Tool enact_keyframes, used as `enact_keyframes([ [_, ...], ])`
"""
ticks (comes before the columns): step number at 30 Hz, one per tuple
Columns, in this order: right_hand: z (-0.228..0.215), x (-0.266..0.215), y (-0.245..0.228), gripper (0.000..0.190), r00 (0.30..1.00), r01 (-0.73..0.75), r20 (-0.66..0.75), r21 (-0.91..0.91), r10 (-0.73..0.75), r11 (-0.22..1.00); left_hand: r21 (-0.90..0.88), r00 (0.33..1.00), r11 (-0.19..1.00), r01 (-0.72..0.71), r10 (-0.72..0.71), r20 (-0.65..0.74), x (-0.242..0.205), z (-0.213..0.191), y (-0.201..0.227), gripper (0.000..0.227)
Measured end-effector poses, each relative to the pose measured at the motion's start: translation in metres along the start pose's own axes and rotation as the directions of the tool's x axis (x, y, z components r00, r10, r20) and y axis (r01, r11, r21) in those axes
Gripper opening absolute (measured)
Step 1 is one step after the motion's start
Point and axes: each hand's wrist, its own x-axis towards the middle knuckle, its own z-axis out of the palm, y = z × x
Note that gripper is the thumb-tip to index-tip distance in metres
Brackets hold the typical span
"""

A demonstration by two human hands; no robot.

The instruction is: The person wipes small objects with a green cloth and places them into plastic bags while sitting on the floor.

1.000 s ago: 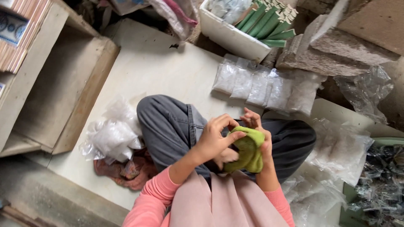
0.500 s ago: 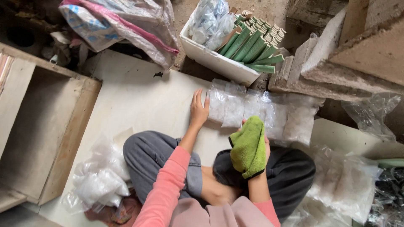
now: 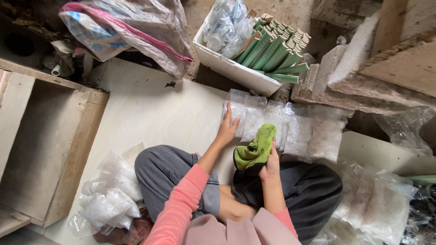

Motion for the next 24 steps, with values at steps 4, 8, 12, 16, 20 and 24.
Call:
enact_keyframes([
  [4, 0.038, -0.041, -0.009, 0.04, 0.997, 0.055, -0.051, 0.004, -0.054, 0.999, -0.06, 0.996, 0.998, -0.022, 0.017, -0.086, -0.029, -0.001, 0.022, 0.082],
  [8, 0.089, -0.112, -0.013, 0.042, 0.979, 0.199, -0.04, -0.029, -0.201, 0.979, -0.566, 0.985, 0.819, 0.091, -0.157, -0.069, -0.075, -0.012, 0.031, 0.083],
  [12, 0.082, -0.165, -0.013, 0.047, 0.855, 0.516, 0.144, -0.314, -0.498, 0.797, -0.95, 0.989, 0.278, 0.141, -0.089, 0.12, -0.135, -0.049, 0.092, 0.066],
  [16, 0.103, -0.248, -0.014, 0.058, 0.685, 0.728, 0.438, -0.445, -0.582, 0.522, -0.968, 0.972, 0.215, 0.132, 0.163, 0.169, -0.194, -0.084, 0.189, 0.073],
  [20, 0.153, -0.305, -0.011, 0.038, 0.039, 0.896, 0.876, -0.244, -0.48, -0.372, -0.979, 0.837, 0.2, 0.037, 0.528, 0.14, -0.235, -0.09, 0.26, 0.064],
  [24, 0.183, -0.301, 0.008, 0.03, -0.243, 0.724, 0.927, -0.022, -0.285, -0.69, -0.92, 0.829, 0.323, -0.221, 0.56, -0.003, -0.257, -0.072, 0.27, 0.067],
])
